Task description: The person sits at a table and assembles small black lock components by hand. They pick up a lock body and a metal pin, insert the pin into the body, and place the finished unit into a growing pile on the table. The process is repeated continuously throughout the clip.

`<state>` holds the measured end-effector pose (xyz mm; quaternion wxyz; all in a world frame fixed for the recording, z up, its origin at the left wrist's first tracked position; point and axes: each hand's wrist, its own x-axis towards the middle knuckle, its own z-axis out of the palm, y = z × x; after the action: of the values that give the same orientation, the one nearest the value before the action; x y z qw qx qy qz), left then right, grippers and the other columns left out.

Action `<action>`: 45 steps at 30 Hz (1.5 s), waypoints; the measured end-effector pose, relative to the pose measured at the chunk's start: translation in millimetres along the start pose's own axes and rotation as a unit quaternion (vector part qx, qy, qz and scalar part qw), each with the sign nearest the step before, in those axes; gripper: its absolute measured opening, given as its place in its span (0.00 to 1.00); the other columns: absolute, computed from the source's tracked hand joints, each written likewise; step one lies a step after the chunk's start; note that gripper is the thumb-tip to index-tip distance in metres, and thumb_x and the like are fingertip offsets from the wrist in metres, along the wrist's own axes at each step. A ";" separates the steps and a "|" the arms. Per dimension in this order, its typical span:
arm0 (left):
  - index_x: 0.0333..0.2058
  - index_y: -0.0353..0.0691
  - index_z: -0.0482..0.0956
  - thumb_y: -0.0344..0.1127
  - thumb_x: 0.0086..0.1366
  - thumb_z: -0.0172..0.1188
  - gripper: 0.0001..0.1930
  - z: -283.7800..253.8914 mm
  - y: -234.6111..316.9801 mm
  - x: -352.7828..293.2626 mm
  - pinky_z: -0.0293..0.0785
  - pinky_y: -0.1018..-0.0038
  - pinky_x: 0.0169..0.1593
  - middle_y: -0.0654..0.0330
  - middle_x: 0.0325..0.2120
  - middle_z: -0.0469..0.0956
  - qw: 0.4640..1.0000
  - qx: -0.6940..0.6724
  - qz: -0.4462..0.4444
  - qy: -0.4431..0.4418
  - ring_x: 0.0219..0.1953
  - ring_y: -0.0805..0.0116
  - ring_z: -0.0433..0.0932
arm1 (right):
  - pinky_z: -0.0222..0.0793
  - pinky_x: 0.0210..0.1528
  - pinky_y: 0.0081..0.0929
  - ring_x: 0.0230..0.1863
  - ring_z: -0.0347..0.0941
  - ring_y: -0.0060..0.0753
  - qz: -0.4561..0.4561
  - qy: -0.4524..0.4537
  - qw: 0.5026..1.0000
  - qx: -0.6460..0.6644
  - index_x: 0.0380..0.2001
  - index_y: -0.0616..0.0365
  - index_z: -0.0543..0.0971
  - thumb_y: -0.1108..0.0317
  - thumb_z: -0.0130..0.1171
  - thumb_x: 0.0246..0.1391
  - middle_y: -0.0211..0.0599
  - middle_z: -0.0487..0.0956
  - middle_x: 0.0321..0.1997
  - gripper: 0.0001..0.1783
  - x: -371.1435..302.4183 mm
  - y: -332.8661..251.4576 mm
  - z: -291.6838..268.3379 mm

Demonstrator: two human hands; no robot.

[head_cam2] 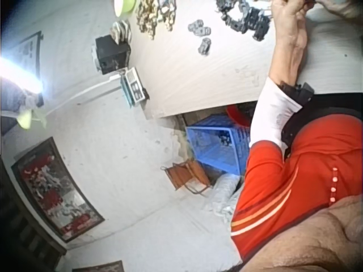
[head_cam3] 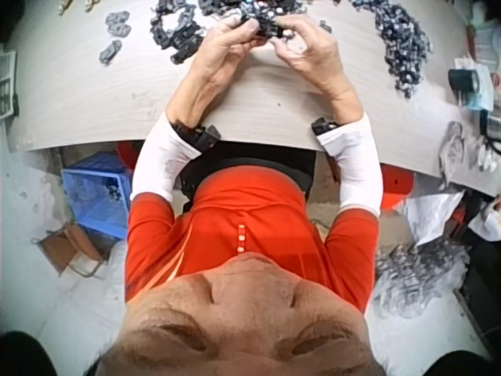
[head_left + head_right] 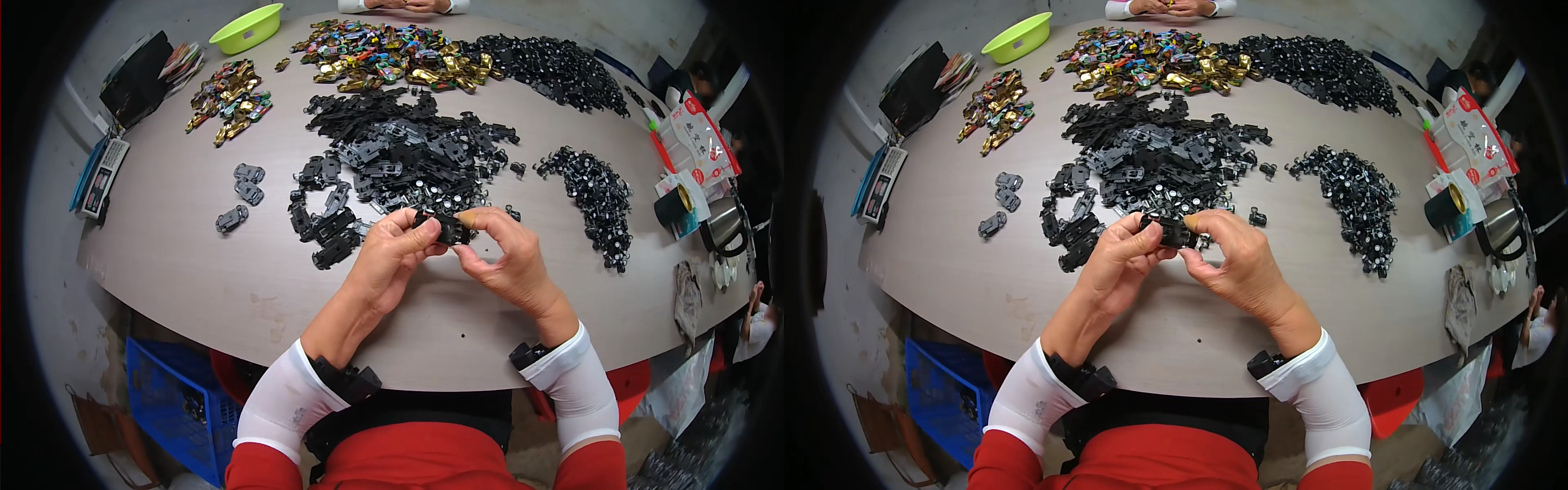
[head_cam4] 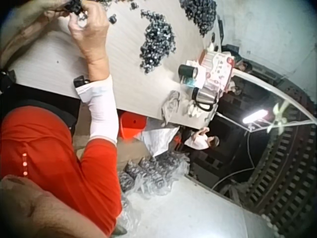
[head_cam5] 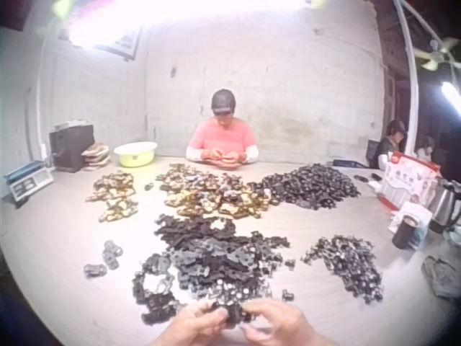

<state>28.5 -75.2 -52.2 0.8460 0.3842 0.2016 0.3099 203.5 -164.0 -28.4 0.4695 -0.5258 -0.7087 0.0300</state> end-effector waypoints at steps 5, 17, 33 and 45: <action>0.41 0.37 0.76 0.32 0.68 0.61 0.07 7.7 5.7 -2.8 0.77 0.71 0.46 0.58 0.38 0.81 0.994 0.089 0.022 0.051 0.38 0.72 0.80 | 0.76 0.43 0.28 0.40 0.81 0.38 0.079 -0.058 0.995 0.027 0.43 0.62 0.80 0.72 0.67 0.49 0.43 0.82 0.40 0.16 2.1 6.6 -16.5; 0.45 0.35 0.79 0.35 0.67 0.62 0.12 -110.0 122.7 -38.4 0.73 0.75 0.43 0.60 0.37 0.82 0.755 0.507 0.277 0.309 0.37 0.72 0.78 | 0.73 0.40 0.34 0.34 0.79 0.43 0.231 -0.049 0.960 -0.150 0.36 0.62 0.82 0.71 0.65 0.49 0.43 0.81 0.35 0.10 -15.4 57.0 -44.2; 0.37 0.34 0.78 0.30 0.57 0.65 0.10 -22.7 24.9 -54.5 0.74 0.62 0.41 0.52 0.30 0.75 0.579 0.785 0.222 -0.007 0.37 0.53 0.75 | 0.73 0.35 0.31 0.29 0.78 0.38 0.234 -0.019 0.960 -0.150 0.30 0.64 0.80 0.72 0.65 0.47 0.42 0.80 0.31 0.07 -12.1 48.4 -38.0; 0.44 0.33 0.79 0.29 0.66 0.60 0.10 6.6 21.7 -4.8 0.74 0.81 0.37 0.64 0.32 0.79 0.934 0.358 -0.002 0.009 0.33 0.80 0.76 | 0.75 0.30 0.25 0.30 0.79 0.31 0.113 -0.011 0.993 0.044 0.33 0.62 0.78 0.75 0.66 0.49 0.38 0.81 0.33 0.08 -5.8 2.3 -0.3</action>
<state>20.9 -70.8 -30.8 0.6510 0.6584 0.3078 0.2191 205.4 -167.6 -33.1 0.4779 -0.5808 -0.6480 0.1197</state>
